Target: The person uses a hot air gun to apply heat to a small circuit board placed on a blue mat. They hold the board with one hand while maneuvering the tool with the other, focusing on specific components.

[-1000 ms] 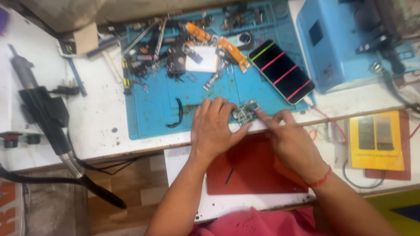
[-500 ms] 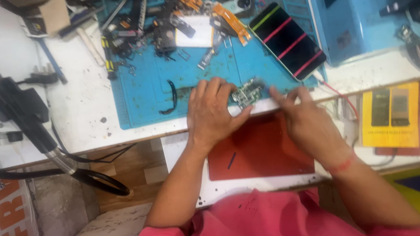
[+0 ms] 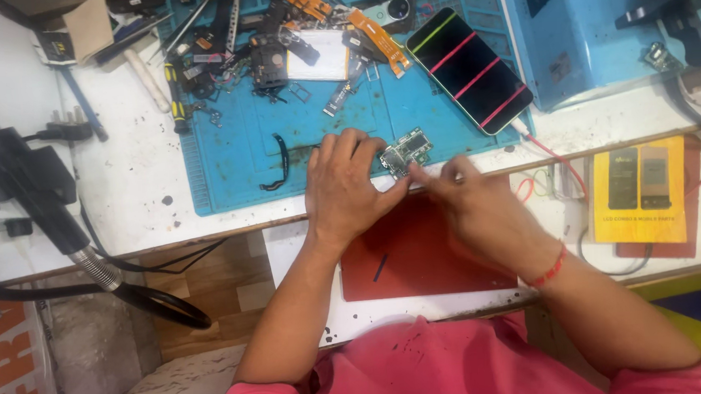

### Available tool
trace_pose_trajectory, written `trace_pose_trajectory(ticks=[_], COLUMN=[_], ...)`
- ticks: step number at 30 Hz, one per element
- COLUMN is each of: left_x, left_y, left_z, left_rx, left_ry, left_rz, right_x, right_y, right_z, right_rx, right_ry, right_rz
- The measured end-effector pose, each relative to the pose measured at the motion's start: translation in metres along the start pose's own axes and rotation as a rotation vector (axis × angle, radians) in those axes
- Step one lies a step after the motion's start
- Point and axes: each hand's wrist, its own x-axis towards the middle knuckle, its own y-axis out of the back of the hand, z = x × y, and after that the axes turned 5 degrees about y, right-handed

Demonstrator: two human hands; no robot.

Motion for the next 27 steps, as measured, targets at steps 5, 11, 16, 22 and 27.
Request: trace_pose_trajectory(ticks=[5,11,16,22,27], left_x=[-0.003,-0.003,-0.005,-0.005,-0.005], left_y=[-0.002,-0.002,-0.002,0.000,0.003], left_z=[-0.002,-0.001,-0.005,-0.005,-0.008], left_rx=[-0.004,0.007,-0.005,-0.019,-0.048], left_ry=[-0.003,-0.007,-0.024,-0.059,-0.057], left_rz=[0.000,-0.015,-0.011,0.012,-0.035], right_x=[0.002,-0.002,-0.005,-0.014,-0.008], right_y=[0.002,0.000,-0.010,-0.012,-0.010], right_z=[0.001,-0.001,0.001,-0.002,0.001], right_rx=[-0.092,-0.008,-0.073,-0.062,-0.038], right_ry=[-0.141,-0.125,-0.021,0.018,-0.066], right_rz=[0.008,0.033,0.010,0.060,0.050])
